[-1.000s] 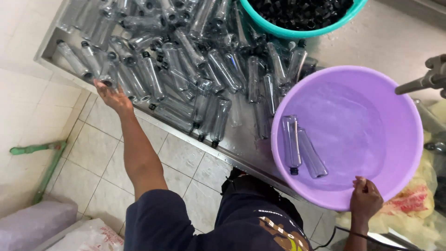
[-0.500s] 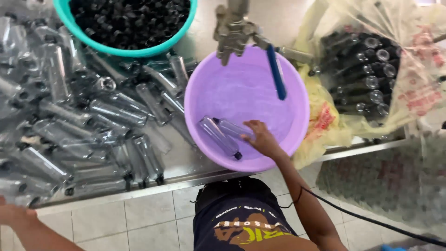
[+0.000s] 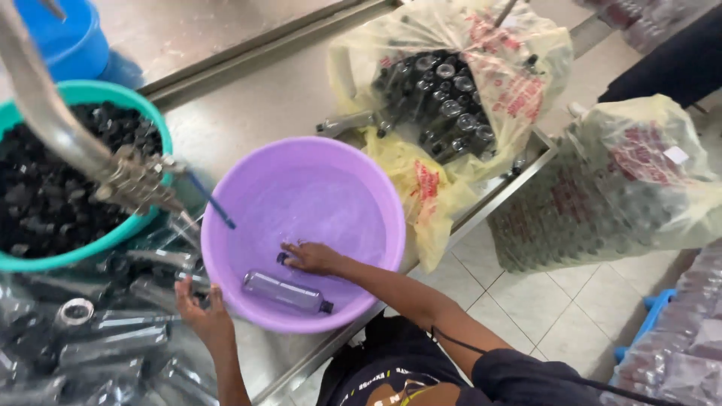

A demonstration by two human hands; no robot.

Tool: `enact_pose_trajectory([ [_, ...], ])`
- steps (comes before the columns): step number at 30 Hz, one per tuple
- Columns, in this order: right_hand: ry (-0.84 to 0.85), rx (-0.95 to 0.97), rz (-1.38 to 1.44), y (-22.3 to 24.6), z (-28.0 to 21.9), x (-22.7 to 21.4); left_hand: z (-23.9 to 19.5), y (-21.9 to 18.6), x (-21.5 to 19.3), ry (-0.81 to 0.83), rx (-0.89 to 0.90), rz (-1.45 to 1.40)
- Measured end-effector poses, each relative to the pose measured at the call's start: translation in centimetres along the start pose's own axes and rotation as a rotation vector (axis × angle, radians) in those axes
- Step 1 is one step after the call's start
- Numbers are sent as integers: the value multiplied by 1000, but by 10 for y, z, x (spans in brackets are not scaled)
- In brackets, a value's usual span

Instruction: The person washes clear plastic bottles by hand in a purple basin filled with water. They repeatedly pick up bottles, rinse them under a running tap, and place them on a stainless steel counter. The person also handles black bottle caps in a separate teal basin and moves a plastic bag containing more bottles.

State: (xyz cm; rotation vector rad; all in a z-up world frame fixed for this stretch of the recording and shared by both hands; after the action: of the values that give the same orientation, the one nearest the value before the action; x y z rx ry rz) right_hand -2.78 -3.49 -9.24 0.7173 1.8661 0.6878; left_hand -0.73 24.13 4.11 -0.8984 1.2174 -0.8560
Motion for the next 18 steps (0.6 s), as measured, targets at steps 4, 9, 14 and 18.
enact_pose_trajectory([
  [4, -221, -59, -68, -9, 10, -22, 8, 7, 57, 39, 225, 239],
  [9, -284, -83, -197, -48, 43, -21, -7, 7, 88, 23, 355, 726],
  [14, -310, -98, -63, -35, 31, -39, -10, 8, 84, 13, 370, 759],
  [18, -345, -54, 31, -44, 43, -46, -10, 5, 79, -2, 368, 751],
])
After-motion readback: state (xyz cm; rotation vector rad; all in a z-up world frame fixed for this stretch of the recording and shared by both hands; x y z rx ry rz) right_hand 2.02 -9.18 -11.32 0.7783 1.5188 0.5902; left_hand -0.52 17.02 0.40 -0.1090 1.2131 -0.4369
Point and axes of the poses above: each hand's wrist, its own z-axis towards the middle knuckle, its own x-axis out of the palm, y = z × x, the point moved 9 cm from there along z, towards the middle knuckle, and after that the axes turned 10 degrees about z, right-handed, at the moved point
